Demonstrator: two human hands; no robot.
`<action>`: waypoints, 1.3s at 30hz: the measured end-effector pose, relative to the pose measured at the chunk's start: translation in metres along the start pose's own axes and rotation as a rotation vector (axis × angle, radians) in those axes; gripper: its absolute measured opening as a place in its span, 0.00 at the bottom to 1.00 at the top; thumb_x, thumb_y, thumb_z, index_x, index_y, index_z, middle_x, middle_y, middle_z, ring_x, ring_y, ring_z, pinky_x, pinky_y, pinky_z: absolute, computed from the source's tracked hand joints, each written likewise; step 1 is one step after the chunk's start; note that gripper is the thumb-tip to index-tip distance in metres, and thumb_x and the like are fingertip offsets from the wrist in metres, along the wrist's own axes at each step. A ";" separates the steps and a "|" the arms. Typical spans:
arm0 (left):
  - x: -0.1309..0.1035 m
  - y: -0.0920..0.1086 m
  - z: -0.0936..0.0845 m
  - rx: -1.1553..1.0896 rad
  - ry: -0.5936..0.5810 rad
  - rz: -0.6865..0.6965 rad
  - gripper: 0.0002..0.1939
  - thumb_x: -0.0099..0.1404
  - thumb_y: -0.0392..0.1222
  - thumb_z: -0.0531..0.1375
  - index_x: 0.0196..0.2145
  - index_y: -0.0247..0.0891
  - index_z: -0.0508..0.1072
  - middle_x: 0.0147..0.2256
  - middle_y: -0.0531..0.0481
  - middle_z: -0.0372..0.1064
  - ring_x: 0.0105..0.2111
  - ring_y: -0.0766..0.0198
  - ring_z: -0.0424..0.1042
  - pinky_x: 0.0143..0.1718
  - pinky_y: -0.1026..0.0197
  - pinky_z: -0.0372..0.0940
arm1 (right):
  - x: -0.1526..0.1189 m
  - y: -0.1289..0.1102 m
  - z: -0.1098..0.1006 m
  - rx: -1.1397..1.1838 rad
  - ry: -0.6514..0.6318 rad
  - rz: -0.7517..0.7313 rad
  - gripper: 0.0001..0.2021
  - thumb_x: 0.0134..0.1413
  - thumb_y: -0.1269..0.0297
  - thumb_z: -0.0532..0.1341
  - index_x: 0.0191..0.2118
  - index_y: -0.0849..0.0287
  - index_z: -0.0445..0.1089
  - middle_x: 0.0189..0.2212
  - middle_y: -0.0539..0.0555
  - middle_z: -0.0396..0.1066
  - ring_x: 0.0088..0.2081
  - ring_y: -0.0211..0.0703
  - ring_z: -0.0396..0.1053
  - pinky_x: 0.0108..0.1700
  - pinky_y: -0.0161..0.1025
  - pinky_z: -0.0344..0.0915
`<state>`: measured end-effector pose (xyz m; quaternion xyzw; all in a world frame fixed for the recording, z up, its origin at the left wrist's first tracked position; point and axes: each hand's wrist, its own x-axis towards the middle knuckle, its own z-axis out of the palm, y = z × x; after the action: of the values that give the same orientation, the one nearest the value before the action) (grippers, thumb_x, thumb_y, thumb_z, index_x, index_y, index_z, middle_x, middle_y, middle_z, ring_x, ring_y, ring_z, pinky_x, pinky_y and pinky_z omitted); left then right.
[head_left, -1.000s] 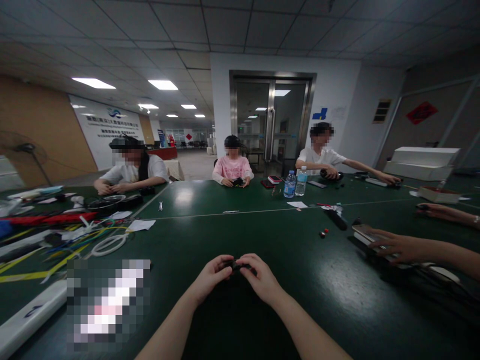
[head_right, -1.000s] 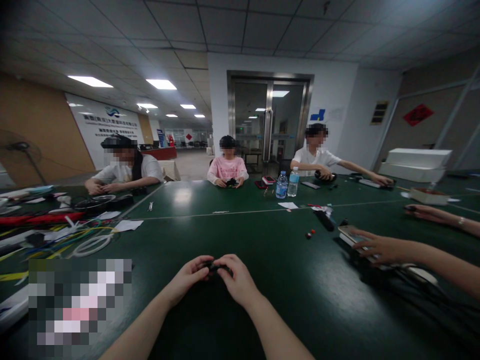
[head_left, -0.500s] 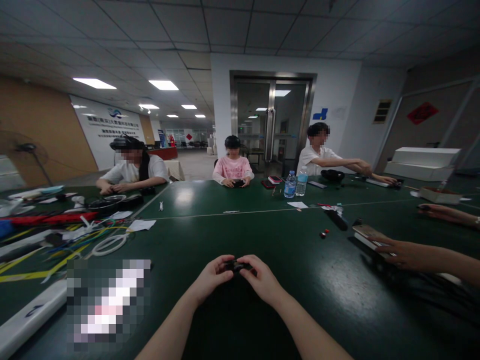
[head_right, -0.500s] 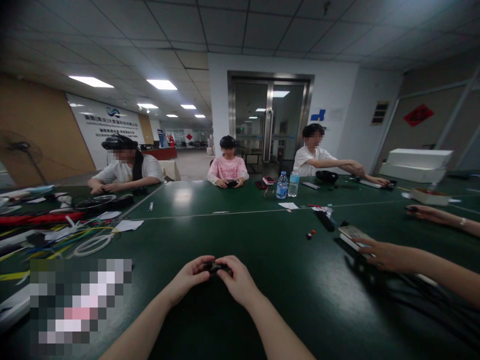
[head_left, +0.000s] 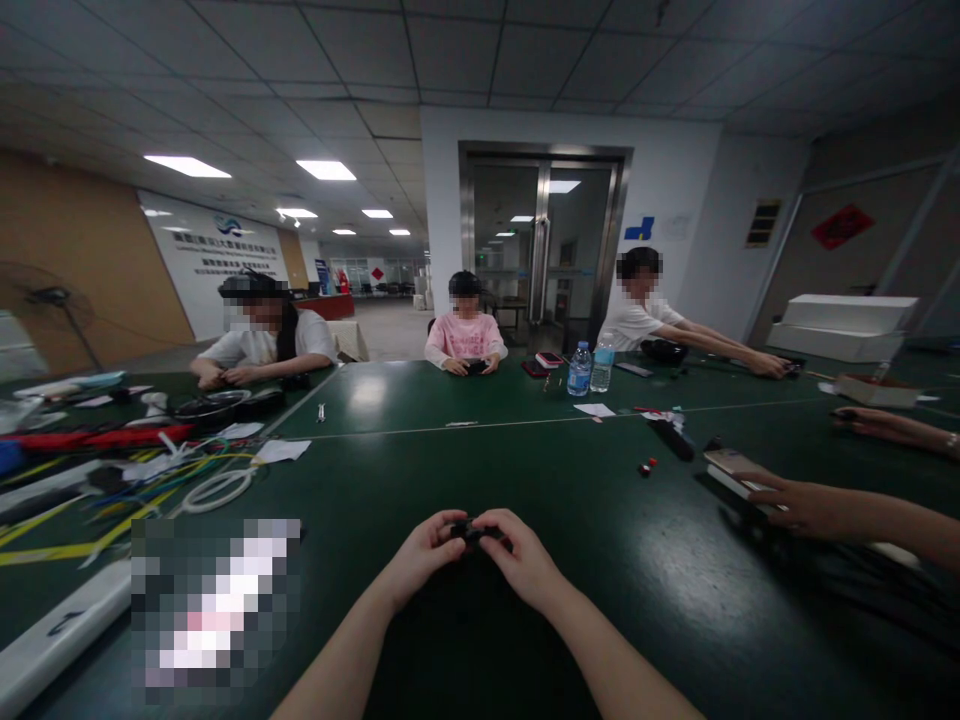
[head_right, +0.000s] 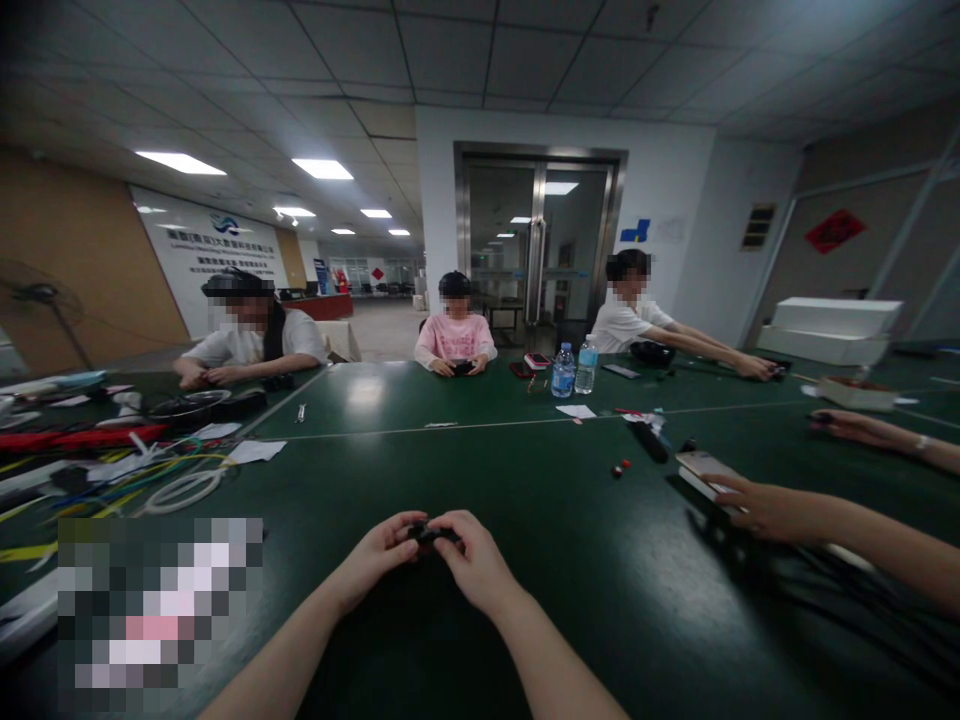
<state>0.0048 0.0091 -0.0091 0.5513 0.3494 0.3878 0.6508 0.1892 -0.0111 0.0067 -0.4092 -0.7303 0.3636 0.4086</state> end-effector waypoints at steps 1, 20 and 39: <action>0.000 0.000 0.000 0.001 -0.002 -0.003 0.21 0.53 0.38 0.62 0.45 0.37 0.64 0.38 0.48 0.69 0.38 0.62 0.68 0.40 0.60 0.60 | 0.000 -0.002 0.000 -0.001 -0.002 0.006 0.10 0.52 0.69 0.54 0.40 0.51 0.67 0.41 0.50 0.64 0.44 0.43 0.64 0.42 0.39 0.64; -0.002 0.005 0.003 0.018 0.023 0.022 0.22 0.52 0.43 0.62 0.44 0.37 0.63 0.34 0.47 0.70 0.36 0.60 0.69 0.38 0.59 0.59 | 0.001 0.008 0.002 0.027 0.059 0.018 0.13 0.51 0.67 0.55 0.44 0.53 0.64 0.41 0.51 0.67 0.41 0.43 0.66 0.40 0.40 0.64; -0.004 0.008 0.004 0.000 0.001 -0.003 0.18 0.53 0.39 0.62 0.42 0.39 0.65 0.34 0.51 0.69 0.34 0.64 0.68 0.37 0.61 0.60 | -0.001 0.001 0.004 -0.017 0.046 0.092 0.12 0.48 0.61 0.58 0.41 0.53 0.65 0.40 0.51 0.67 0.40 0.44 0.65 0.39 0.40 0.63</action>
<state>0.0056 0.0047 -0.0008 0.5504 0.3507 0.3871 0.6513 0.1860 -0.0124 0.0039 -0.4543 -0.7041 0.3662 0.4047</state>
